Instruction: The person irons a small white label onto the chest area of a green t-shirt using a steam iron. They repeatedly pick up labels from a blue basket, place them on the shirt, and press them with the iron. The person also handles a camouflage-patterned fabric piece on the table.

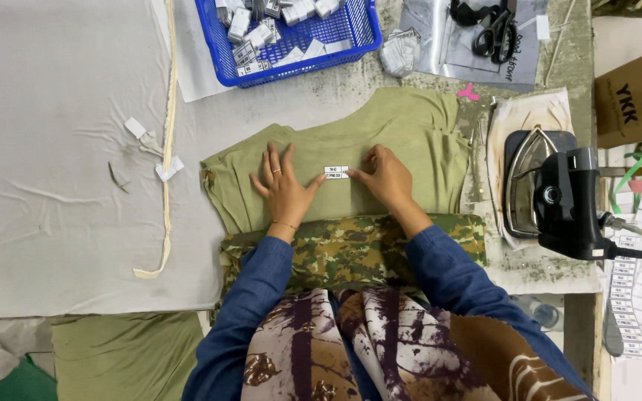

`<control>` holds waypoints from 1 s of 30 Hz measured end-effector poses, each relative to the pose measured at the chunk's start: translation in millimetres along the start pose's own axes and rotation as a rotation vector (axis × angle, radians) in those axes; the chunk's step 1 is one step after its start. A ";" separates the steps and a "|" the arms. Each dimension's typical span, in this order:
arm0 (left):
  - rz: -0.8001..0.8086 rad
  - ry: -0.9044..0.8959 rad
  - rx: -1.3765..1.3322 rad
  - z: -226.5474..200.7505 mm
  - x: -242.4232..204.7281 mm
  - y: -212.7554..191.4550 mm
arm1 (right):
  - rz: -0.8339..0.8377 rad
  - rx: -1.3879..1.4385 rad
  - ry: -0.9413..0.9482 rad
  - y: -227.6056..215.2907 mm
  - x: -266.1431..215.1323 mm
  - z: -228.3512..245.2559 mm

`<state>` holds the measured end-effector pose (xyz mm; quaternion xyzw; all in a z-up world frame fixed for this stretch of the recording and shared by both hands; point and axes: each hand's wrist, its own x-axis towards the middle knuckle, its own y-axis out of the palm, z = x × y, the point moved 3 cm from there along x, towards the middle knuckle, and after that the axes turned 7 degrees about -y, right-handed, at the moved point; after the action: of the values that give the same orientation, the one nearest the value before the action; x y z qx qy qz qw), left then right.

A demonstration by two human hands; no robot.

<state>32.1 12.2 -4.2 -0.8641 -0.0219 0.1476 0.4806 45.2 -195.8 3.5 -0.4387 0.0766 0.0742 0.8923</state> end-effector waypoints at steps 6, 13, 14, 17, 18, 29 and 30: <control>0.001 -0.006 0.014 11.4 4.7 12.6 | 0.007 0.014 -0.013 2.0 1.6 -7.4; -0.002 -0.001 0.022 10.7 3.5 13.0 | -0.001 0.025 -0.016 -1.3 0.3 -1.0; -0.010 -0.013 0.027 9.0 3.2 12.2 | 0.007 0.014 -0.011 -1.2 0.0 -0.4; 0.003 -0.034 0.046 2.2 0.5 10.5 | 0.026 -0.060 -0.018 -1.4 -1.4 -0.5; 0.021 -0.042 0.058 -0.3 0.0 10.1 | 0.036 -0.123 -0.032 -1.8 -1.3 -0.4; -0.143 -0.009 0.288 110.1 38.3 -29.1 | -0.391 -0.460 0.420 -211.4 -80.7 -221.3; -0.219 0.043 0.342 111.8 36.5 -23.9 | -0.349 -0.375 0.388 -213.2 -80.3 -231.3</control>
<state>38.6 123.7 -48.1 -0.7654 -0.0798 0.0774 0.6339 -7.2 -513.5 44.7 -0.6080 0.1538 -0.1521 0.7639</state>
